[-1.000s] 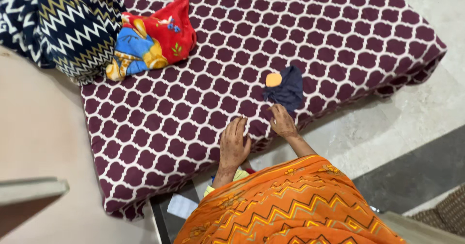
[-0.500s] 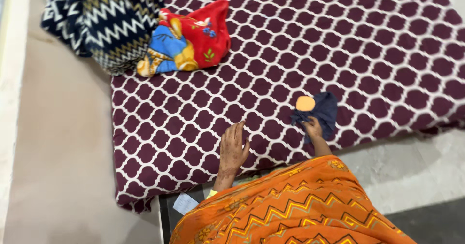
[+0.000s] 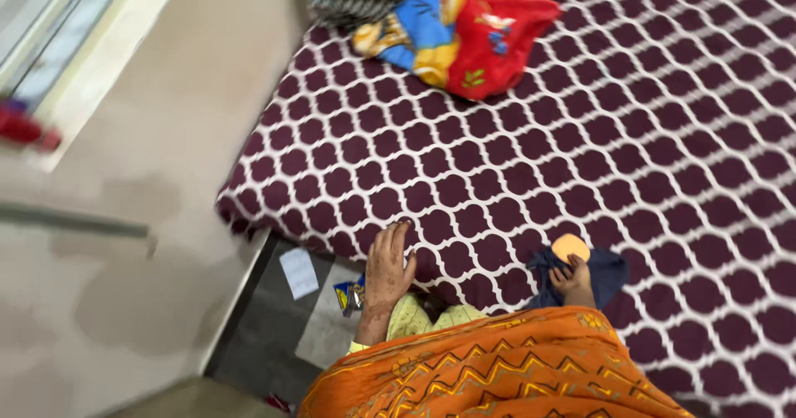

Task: The person wipes a wall, a hairdryer, and a wall switchboard with a cloth, then cleans two power adapters by hand after unplugging them from the wall.

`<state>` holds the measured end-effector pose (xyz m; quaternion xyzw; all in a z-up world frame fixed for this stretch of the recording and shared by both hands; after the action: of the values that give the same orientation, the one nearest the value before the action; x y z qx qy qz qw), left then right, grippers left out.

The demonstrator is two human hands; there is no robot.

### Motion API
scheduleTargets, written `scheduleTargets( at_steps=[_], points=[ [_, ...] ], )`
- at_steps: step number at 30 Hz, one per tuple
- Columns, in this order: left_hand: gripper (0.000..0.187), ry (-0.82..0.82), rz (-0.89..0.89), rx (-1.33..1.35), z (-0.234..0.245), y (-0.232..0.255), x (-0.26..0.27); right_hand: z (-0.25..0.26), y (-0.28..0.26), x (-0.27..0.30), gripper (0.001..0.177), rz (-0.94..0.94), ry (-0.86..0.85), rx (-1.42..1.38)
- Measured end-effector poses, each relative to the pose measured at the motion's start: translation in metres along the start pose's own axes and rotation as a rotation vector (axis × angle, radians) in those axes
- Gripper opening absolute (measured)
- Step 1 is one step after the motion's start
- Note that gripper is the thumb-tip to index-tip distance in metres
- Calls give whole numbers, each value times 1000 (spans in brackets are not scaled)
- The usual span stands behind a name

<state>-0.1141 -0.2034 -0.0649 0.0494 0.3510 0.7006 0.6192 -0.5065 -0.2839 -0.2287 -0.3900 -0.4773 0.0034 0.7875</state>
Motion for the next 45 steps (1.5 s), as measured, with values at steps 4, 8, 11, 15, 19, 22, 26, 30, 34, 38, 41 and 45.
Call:
scheduleTargets(
  at_steps=[4, 8, 11, 15, 19, 22, 26, 30, 34, 38, 41, 45],
  points=[
    [61, 115, 105, -56, 5, 1, 35, -4, -6, -19, 45, 54, -38, 132],
    [62, 197, 186, -126, 11, 3, 64, -14, -14, -34, 42, 133, -58, 243],
    [61, 223, 238, -165, 24, 9, 87, -14, -15, -37, 40, 196, -42, 319],
    [60, 284, 356, -175, 51, 11, 107, -43, -31, -15, 37, 313, -12, 415],
    [61, 429, 435, -189, 76, 8, 132, -67, -38, 8, 35, 473, 78, 499],
    [58, 442, 538, -169, 84, 2, 150, -83, -42, 18, 33, 617, 145, 539],
    [60, 493, 538, -242, 97, -8, 164, -90, -30, 43, 30, 784, 205, 550],
    [58, 527, 525, -231, 110, -29, 178, -121, -14, 79, 28, 928, 192, 525],
    [54, 536, 539, -240, 136, -65, 186, -192, 34, 133, 26, 1035, 31, 527],
    [54, 501, 583, -197, 175, -109, 193, -279, 105, 208, 24, 1114, -410, 482],
    [54, 553, 528, -264, 214, -132, 206, -335, 165, 298, 24, 1105, -957, 143],
    [53, 628, 478, -370, 269, -156, 228, -365, 219, 404, 16, 852, -1183, 43]
  ],
)
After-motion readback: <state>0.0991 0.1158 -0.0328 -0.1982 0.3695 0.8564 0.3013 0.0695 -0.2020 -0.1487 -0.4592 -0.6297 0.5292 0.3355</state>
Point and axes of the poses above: each hand's wrist, its own x-axis away from the middle knuckle, its own z-axis out of the back of the hand, y = z × x, the point moved 5 cm from there along -x, towards the middle knuckle, and after that the axes turned 13 degrees about y, right-handed, at the moved point
